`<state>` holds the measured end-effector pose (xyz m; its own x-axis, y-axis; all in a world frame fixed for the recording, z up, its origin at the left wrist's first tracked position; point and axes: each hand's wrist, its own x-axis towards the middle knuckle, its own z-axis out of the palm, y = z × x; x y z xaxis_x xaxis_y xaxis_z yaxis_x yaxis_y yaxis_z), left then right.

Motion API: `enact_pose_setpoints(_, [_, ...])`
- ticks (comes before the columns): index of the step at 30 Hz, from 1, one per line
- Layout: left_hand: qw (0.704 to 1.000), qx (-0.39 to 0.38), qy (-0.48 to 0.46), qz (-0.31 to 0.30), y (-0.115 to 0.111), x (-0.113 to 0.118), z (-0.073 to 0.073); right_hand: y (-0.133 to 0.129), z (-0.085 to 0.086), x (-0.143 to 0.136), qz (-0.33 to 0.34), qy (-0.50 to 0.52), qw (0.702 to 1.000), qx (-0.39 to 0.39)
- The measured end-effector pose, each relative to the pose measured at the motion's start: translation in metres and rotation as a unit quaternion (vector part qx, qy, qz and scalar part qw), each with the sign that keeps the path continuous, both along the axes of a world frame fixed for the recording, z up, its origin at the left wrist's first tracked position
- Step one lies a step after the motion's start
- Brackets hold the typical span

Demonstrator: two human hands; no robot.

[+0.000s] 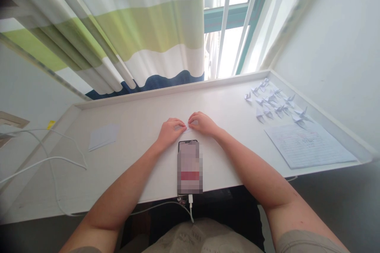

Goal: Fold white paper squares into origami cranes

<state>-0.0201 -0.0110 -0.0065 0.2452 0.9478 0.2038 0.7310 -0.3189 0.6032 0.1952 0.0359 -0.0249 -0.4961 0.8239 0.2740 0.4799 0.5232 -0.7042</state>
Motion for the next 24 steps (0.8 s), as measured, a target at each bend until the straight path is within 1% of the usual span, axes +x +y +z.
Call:
enact_pose_setpoints(9, [1.0,-0.008,0.016,-0.01,-0.0003,-0.001,0.0001,-0.0023,0.0028,-0.0006,0.0,-0.005,1.0,-0.008])
enact_pose_setpoints(16, [1.0,-0.015,0.019,-0.003,-0.0014,0.0005,0.0007,-0.0048,0.0051,0.0,-0.004,0.006,0.999,-0.04])
enact_pose_setpoints(19, [1.0,-0.018,0.016,-0.001,-0.0022,0.001,0.0025,-0.0062,0.0055,-0.0032,-0.004,-0.017,0.999,-0.027])
enact_pose_setpoints(21, [1.0,-0.023,0.018,0.001,-0.0027,0.0017,0.0039,-0.0067,0.0053,-0.0046,-0.021,-0.039,0.999,-0.016])
enact_pose_setpoints(24, [0.999,-0.027,0.025,0.001,-0.0034,0.0027,0.0044,-0.0057,0.0045,-0.0024,-0.071,-0.057,0.996,-0.012])
